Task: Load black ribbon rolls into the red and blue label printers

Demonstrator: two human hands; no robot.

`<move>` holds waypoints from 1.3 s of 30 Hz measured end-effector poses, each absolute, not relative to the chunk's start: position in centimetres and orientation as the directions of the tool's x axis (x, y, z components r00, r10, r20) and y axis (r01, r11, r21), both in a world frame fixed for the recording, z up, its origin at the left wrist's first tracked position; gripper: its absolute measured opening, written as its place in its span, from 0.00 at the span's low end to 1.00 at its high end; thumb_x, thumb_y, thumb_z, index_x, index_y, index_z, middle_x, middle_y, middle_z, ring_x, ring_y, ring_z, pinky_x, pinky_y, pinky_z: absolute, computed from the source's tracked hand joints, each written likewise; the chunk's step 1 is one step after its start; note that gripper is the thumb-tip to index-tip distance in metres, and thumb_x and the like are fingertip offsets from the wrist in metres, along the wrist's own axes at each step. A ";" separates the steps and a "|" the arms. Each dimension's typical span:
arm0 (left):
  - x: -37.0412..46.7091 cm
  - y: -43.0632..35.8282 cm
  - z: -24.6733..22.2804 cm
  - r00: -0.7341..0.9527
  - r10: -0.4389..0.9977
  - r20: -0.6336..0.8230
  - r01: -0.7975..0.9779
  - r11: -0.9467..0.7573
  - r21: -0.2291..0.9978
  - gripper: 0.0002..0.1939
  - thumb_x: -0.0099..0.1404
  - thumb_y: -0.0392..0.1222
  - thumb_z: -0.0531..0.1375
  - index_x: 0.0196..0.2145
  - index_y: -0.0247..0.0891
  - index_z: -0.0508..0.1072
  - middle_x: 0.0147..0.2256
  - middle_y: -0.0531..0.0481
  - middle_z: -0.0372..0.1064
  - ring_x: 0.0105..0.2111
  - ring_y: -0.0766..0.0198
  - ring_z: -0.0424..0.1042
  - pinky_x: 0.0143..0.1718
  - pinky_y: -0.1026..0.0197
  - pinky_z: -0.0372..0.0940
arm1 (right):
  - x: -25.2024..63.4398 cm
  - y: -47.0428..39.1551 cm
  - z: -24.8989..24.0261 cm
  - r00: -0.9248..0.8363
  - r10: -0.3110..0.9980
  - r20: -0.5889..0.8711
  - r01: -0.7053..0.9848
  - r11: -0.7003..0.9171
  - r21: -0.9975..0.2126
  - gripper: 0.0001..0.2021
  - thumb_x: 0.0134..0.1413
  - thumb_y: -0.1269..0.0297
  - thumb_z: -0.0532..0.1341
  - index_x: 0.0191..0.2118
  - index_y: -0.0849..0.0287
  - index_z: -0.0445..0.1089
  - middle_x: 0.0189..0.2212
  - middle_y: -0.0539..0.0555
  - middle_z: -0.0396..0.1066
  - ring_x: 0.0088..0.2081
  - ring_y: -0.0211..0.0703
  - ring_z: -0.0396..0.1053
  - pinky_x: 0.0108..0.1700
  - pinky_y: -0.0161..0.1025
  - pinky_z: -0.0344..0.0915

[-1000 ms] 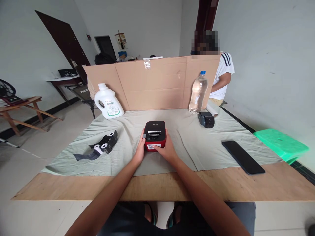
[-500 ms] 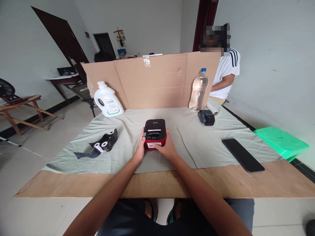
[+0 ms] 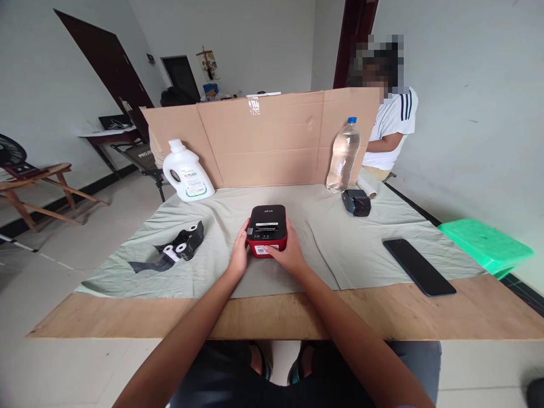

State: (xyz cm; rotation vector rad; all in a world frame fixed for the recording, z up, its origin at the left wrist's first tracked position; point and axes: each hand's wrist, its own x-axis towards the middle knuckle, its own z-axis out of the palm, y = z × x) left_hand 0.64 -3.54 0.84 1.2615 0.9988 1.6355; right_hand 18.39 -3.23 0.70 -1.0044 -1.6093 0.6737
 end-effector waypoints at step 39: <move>-0.2 -1.2 4.0 -0.087 0.994 -0.064 -0.356 0.029 0.934 0.31 0.47 0.36 0.59 0.51 0.40 0.73 0.46 0.49 0.76 0.41 0.60 0.73 0.46 0.59 0.67 | 18.8 -2.9 1.0 -0.072 0.915 0.398 0.199 0.404 -0.893 0.52 0.41 0.56 0.75 0.70 0.53 0.50 0.67 0.62 0.59 0.65 0.59 0.62 0.66 0.59 0.61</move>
